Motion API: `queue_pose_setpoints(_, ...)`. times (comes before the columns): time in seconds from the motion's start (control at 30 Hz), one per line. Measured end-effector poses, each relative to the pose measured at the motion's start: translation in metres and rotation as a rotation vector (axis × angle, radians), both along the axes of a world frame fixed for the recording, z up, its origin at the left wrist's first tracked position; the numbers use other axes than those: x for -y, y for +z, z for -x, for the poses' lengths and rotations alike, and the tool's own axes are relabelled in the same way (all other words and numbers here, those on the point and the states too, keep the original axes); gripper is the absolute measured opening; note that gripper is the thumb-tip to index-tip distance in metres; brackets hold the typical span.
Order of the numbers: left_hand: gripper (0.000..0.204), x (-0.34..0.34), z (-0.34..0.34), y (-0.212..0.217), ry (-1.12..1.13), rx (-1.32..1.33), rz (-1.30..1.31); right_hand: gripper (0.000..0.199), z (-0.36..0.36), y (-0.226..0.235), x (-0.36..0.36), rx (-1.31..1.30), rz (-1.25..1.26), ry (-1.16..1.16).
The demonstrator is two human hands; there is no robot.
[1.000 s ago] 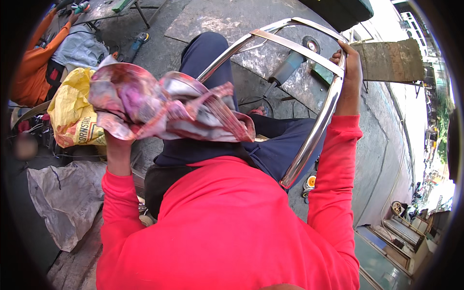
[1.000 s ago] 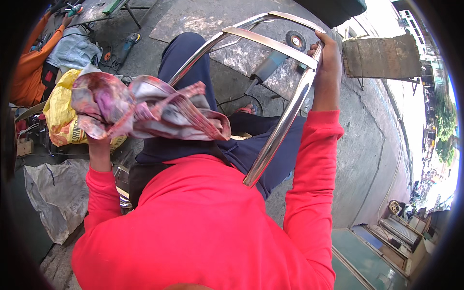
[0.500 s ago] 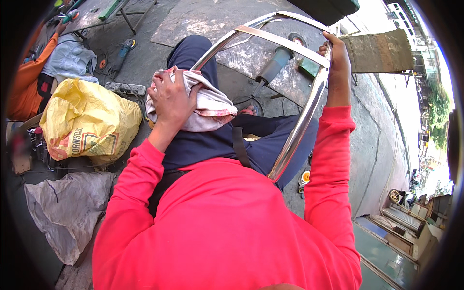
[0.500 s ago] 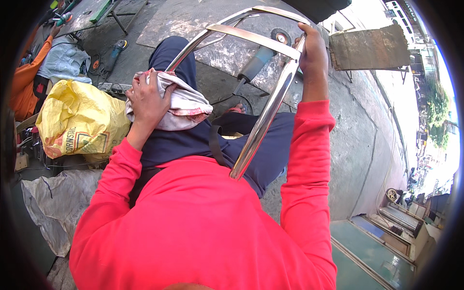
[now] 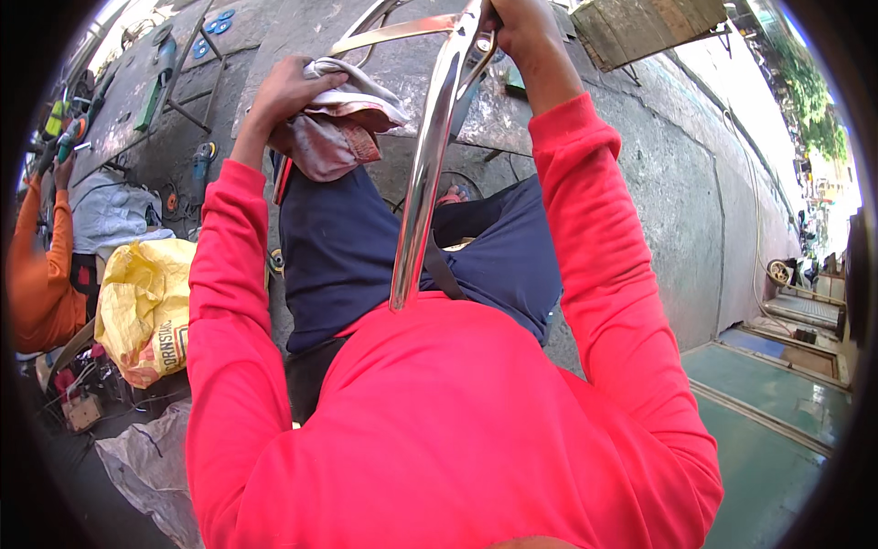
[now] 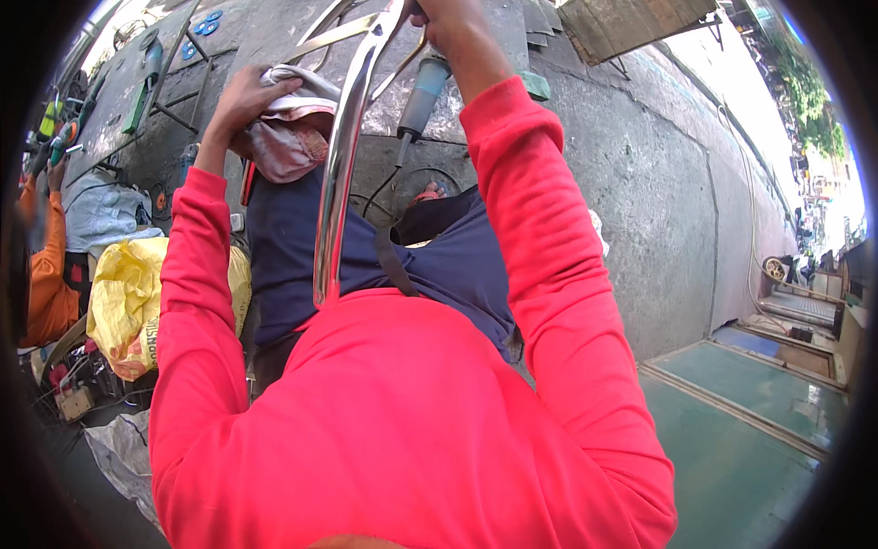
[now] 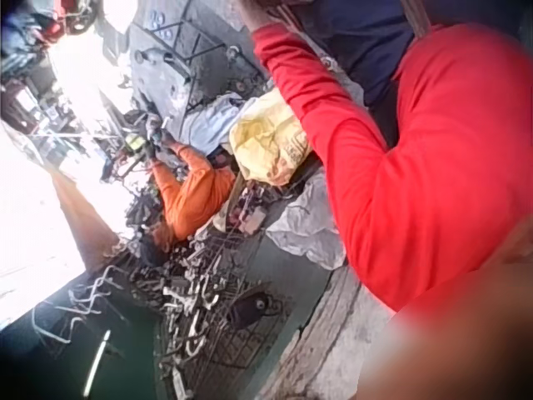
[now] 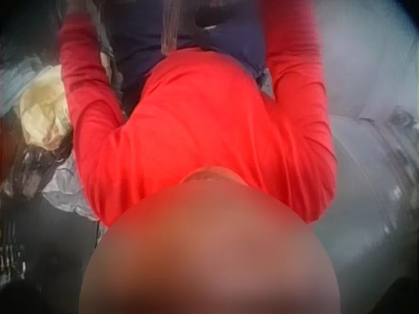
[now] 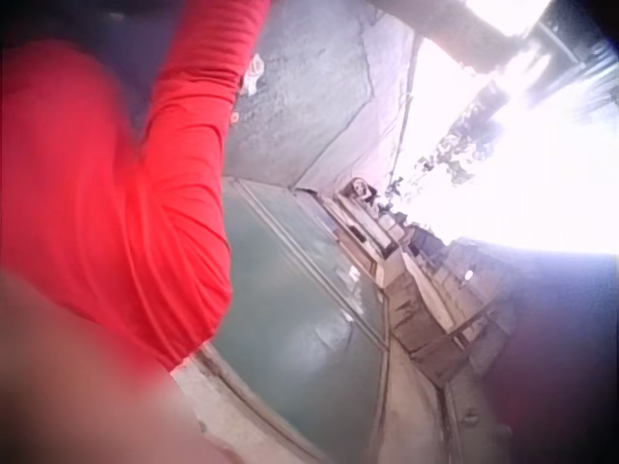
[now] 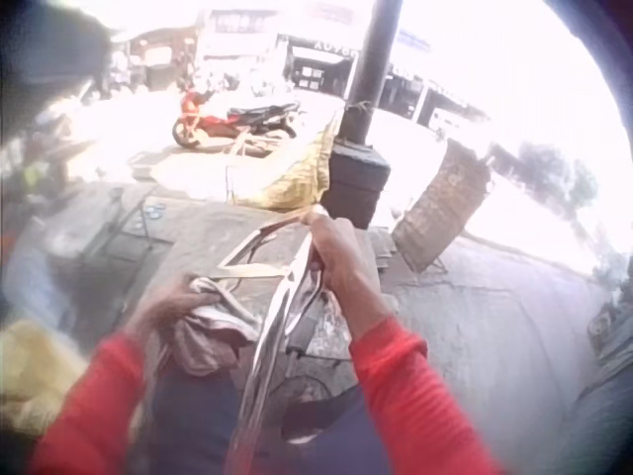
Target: The person wipes a chrome metal frame with a cloth, then uses an angle grinder to polish it. They continue wiping the frame and briefly inspect it before resuming polishing.
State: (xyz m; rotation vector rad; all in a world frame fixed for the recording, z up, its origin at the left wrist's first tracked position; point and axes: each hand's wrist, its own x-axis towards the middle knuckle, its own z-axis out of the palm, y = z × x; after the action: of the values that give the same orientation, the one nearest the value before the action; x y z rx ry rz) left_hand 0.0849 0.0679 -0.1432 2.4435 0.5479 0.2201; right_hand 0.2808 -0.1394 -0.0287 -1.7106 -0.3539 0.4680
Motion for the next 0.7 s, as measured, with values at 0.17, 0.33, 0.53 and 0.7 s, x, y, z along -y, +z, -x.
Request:
queue_pose_setpoints(0.17, 0.044, 0.005, 0.027, 0.0, 0.15, 0.18, -0.011, 0.021, -0.004, 0.035, -0.038, -0.077, -0.29, 0.113)
queue_pose_setpoints(0.33, 0.035, 0.04, 0.044, 0.005, 0.061, 0.409, 0.306, 0.02, 0.017, 0.051, -0.073, -0.582, -0.796, 0.368)
queue_pose_setpoints(0.53, 0.032, 0.067, 0.058, 0.033, 0.022, 0.314, 0.301, 0.031, 0.051, 0.056, -0.109, -0.677, -1.193, 0.265)
queue_pose_setpoints(0.7, 0.026, 0.107, 0.146, 0.037, 0.131, 0.548, 0.692, 0.031, 0.063, 0.051, -0.088, -0.695, -1.22, 0.11)
